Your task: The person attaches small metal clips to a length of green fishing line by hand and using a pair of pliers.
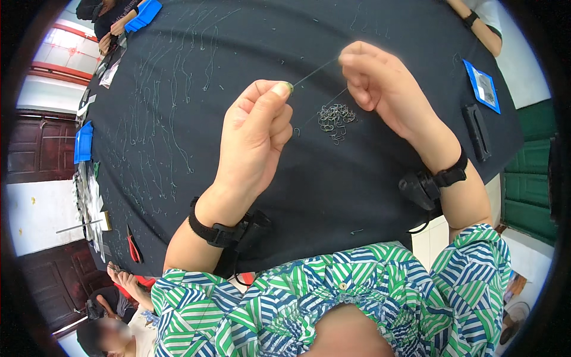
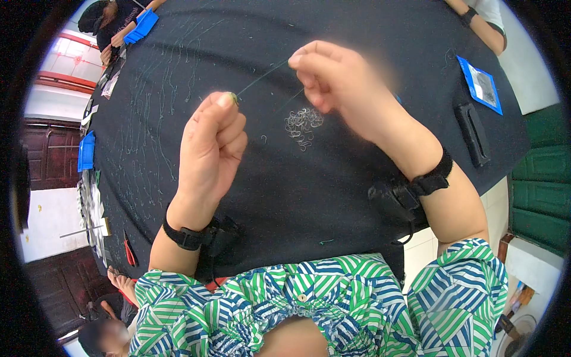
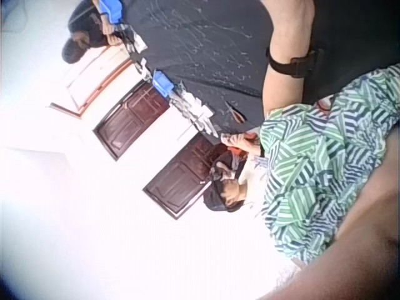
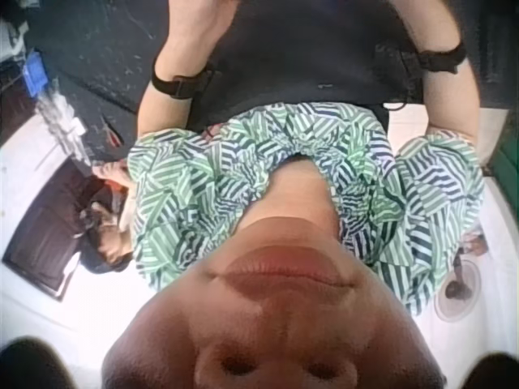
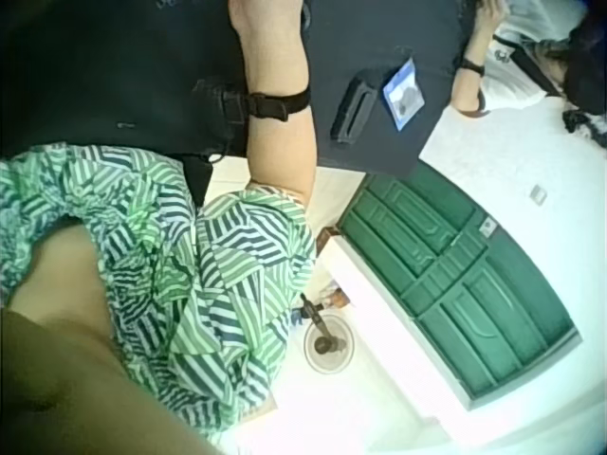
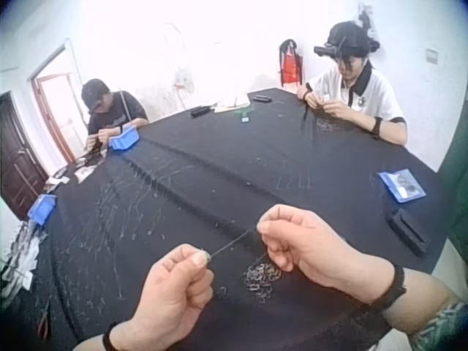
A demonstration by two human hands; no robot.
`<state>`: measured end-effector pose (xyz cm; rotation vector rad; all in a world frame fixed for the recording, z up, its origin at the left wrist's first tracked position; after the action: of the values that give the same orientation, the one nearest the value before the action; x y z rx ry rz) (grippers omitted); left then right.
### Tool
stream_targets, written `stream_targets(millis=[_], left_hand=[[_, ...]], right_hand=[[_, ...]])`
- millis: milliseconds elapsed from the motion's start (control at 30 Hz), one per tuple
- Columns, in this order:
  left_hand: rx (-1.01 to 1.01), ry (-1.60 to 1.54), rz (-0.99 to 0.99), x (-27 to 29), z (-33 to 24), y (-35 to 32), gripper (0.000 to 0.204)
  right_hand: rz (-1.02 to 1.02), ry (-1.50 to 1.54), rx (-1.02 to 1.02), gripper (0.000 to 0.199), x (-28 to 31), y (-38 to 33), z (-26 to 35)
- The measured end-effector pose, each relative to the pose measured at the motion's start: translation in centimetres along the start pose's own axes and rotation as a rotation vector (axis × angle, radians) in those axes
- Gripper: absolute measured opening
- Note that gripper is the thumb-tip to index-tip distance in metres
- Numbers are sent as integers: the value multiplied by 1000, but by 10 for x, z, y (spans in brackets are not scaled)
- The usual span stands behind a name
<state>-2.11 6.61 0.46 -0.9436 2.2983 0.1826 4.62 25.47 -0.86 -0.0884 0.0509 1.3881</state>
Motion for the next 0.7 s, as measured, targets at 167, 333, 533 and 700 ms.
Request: stream_targets(millis=[167,333,533,700], left_hand=[[-30,15,-10,-2,-3,-1,13],[-86,80,5,-1,-2,-1,11],[-144,152,13,1,1,-3,11],[-170,209,-8,2,0,-3,11]], right_hand=[[-102,-588,312,27,-9,-3,4],[63,-169,229,31,-25,-16,22],[158,25,100,35,-39,-15,9],[257,99,-69,33,-41,-16,2]])
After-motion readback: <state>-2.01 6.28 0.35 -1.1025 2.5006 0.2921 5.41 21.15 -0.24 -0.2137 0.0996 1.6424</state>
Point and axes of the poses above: each hand's wrist, its own y-axis towards the middle knuckle, its own x-axis out of the back of the hand, z = x × y, the point moved 3 cm from there along y, towards the middle knuckle, and after that the axes turned 9 degrees about -y, right-handed, at the moved point
